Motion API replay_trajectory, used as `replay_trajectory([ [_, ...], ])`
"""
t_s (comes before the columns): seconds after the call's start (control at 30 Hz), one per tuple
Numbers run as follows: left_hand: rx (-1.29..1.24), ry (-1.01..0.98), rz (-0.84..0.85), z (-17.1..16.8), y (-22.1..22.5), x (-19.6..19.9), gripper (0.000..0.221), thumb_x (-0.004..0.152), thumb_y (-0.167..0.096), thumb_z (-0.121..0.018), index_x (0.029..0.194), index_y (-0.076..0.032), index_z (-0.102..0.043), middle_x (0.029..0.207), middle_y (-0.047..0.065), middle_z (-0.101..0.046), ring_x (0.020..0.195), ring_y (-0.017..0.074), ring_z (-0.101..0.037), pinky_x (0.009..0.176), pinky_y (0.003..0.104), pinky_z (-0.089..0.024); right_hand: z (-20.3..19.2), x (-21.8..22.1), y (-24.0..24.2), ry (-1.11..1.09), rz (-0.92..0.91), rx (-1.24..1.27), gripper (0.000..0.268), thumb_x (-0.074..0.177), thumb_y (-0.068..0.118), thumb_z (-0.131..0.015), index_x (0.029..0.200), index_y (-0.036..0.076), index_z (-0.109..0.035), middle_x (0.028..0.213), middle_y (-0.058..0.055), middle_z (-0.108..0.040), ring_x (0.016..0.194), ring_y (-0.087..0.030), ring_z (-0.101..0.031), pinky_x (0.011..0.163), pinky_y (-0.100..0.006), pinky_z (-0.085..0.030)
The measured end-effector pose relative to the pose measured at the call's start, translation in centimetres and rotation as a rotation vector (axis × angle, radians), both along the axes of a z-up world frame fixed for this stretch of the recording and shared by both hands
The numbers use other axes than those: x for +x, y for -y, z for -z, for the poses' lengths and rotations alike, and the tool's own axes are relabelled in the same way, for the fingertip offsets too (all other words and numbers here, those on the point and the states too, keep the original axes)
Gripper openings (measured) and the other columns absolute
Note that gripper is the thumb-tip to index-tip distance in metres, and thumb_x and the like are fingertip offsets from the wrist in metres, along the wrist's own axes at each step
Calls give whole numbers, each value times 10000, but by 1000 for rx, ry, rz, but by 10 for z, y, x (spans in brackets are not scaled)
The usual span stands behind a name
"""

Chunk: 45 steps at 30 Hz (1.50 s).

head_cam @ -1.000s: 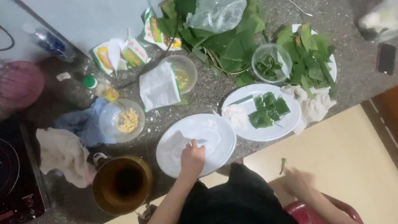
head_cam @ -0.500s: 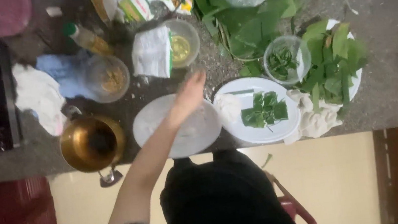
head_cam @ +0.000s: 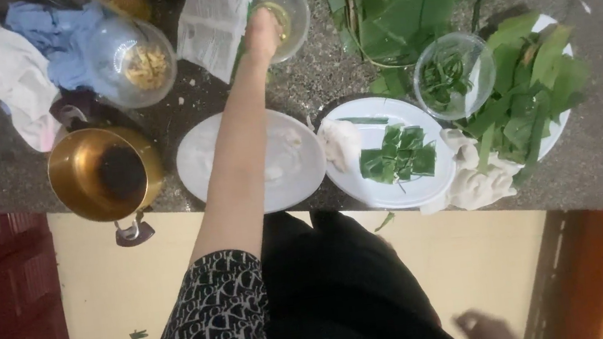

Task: Using a spoon to portion paste into flour and coating the portions by hand to prepare food items.

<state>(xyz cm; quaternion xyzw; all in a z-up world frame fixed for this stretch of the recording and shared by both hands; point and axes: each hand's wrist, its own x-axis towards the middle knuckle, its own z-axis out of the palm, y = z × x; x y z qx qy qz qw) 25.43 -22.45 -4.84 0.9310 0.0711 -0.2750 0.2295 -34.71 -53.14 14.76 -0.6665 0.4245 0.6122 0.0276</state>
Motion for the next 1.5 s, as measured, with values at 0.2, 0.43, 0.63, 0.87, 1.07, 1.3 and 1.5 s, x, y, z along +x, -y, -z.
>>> replay_trajectory([
  [0.2, -234, -116, -178, -51, -5, -11, 203, 963, -91, -353, 1014, -18, -535, 790, 71, -492, 608, 122, -488, 508, 201, -425, -61, 112, -48, 334, 153, 42, 418, 881, 407, -506, 1277, 274, -522, 1105, -34, -684, 587, -224, -671, 512, -296, -626],
  [0.43, -661, -98, -501, -97, -12, -16, 378, 935, -149, -267, 1243, -64, -469, 1027, 32, -705, 897, 145, -645, 781, 275, -514, -53, 99, -73, 240, 193, 154, 470, 869, 450, -473, 1296, 258, -505, 1106, -29, -698, 599, -190, -674, 598, -241, -580],
  [0.63, -400, 317, -11, -77, -35, -21, 490, 987, -425, -406, 575, -177, -501, 449, -81, -376, 348, 33, -345, 344, 203, -264, -22, 91, -55, 147, 108, 172, 483, 882, 462, -486, 1324, 268, -485, 1039, -35, -715, 630, -167, -651, 667, -252, -567],
  [0.87, -774, 406, 273, -109, -97, -88, 426, 1030, -50, -457, 668, -122, -245, 477, 24, -281, 378, 119, -295, 428, 281, -272, -37, 167, -86, 375, -10, 251, 514, 897, 437, -427, 1335, 172, -467, 1215, -90, -619, 681, -271, -701, 848, -360, -511],
  [1.07, -11, 130, 407, -97, -169, -195, 634, 931, -453, -524, 419, -165, -284, 397, -62, -272, 396, 149, -320, 414, 304, -273, -16, 216, -141, 443, -170, 439, 515, 874, 467, -445, 1307, 192, -490, 1197, -68, -625, 1137, -256, -556, 975, -404, -414],
  [1.3, 224, 33, 855, -73, -187, -252, 684, 875, -289, -614, 1460, -229, -264, 1515, 110, -228, 1374, 320, -247, 1074, 457, -266, 55, 235, -222, 643, 380, 704, 492, 895, 379, -587, 1263, 59, -519, 1035, -221, -625, 732, -296, -666, 606, -398, -573],
  [1.5, -10, 111, 744, -12, -207, -259, 498, 895, -244, -600, 1345, -129, -419, 1347, 114, -424, 1272, 284, -381, 1037, 391, -309, 126, 234, -267, 720, 793, 653, 497, 941, 336, -552, 1258, -26, -433, 996, -206, -605, 704, -270, -674, 548, -358, -597],
])
